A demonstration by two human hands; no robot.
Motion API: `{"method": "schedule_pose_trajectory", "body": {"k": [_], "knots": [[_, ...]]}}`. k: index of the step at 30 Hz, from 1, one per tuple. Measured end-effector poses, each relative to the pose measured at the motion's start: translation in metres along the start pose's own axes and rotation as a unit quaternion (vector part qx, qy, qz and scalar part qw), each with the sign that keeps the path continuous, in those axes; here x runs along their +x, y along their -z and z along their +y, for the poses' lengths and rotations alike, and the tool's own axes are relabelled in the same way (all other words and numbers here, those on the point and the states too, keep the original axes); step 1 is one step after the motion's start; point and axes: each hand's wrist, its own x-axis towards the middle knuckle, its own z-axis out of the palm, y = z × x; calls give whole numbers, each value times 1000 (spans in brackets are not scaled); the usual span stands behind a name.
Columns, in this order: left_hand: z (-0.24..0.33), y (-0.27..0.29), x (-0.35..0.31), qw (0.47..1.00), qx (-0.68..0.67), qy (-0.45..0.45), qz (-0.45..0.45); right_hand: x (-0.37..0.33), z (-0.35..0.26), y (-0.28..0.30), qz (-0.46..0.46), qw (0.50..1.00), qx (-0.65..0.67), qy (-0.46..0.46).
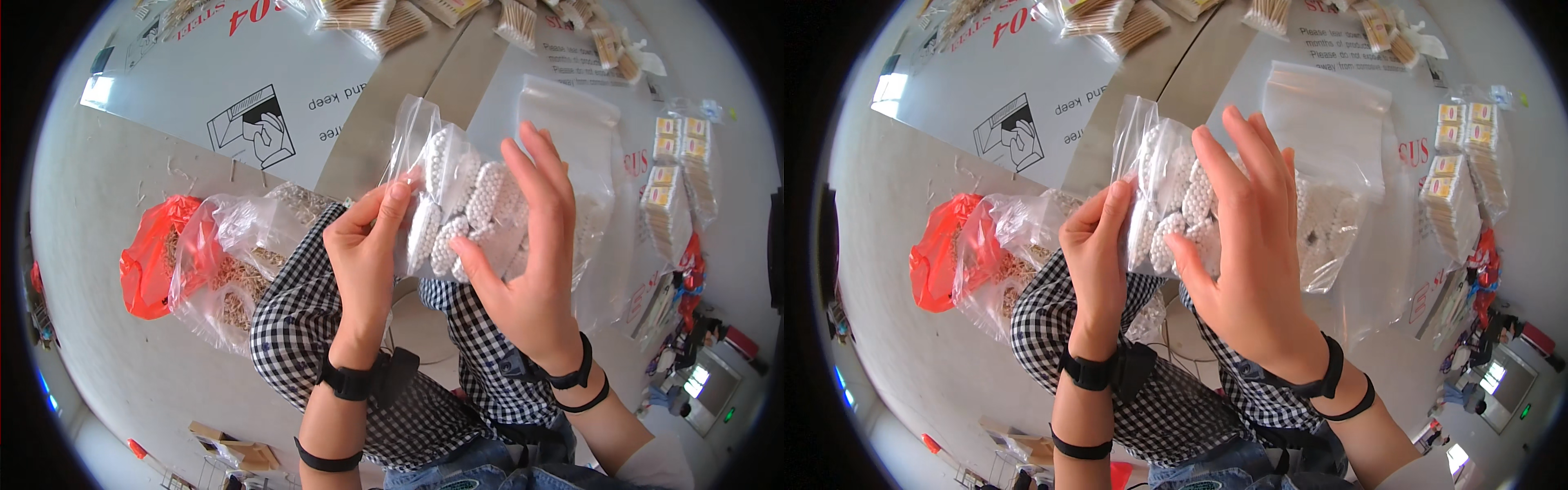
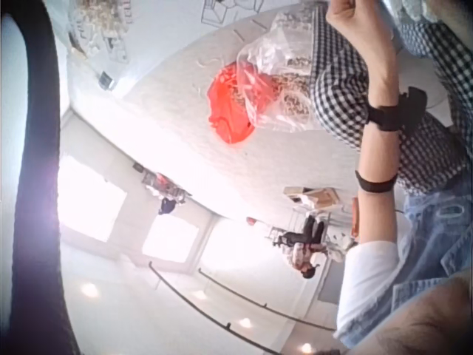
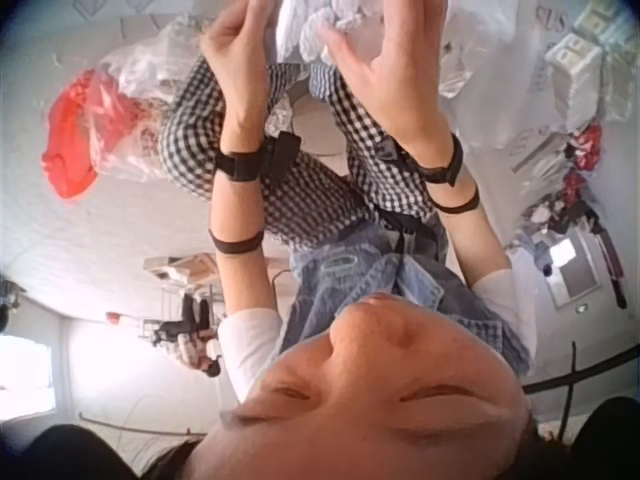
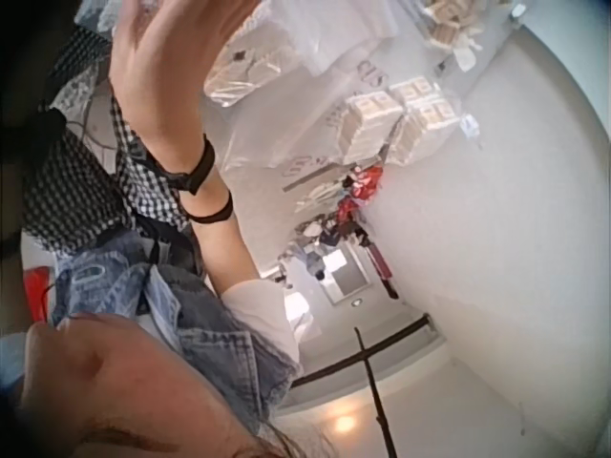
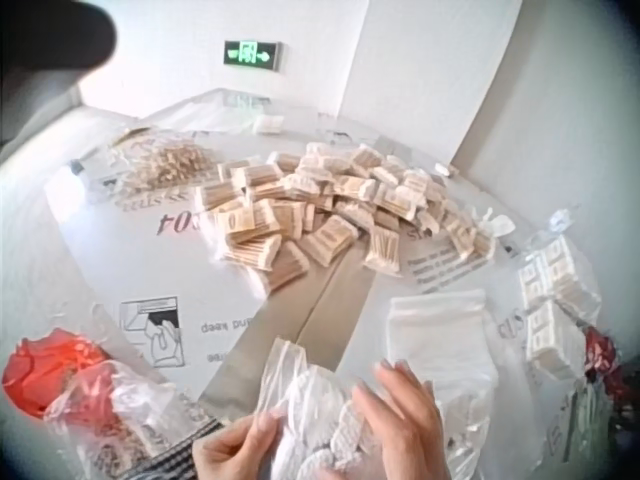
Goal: Packing bundles of cotton swabs into plastic bags.
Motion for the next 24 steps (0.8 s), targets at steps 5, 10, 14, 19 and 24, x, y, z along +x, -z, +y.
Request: {"method": "schedule_pose_trajectory", "body": {"k": [5, 10, 14, 19, 24], "knots": [[-4, 0, -2, 1000, 16, -6, 21, -2, 4, 2, -19, 1000, -4, -9], [-5, 1, -4, 999, 24, -5, 20, 0, 5, 7, -37, 999, -22, -2], [-2, 0, -4, 999, 28, 7, 23, 4, 5, 9, -43, 999, -27, 12], [-5, 2, -4, 999, 28, 4, 28, 3, 6, 4, -51, 999, -5, 10], [-4, -2, -3, 999, 23, 1, 24, 4, 8, 5, -43, 999, -1, 19]]}}
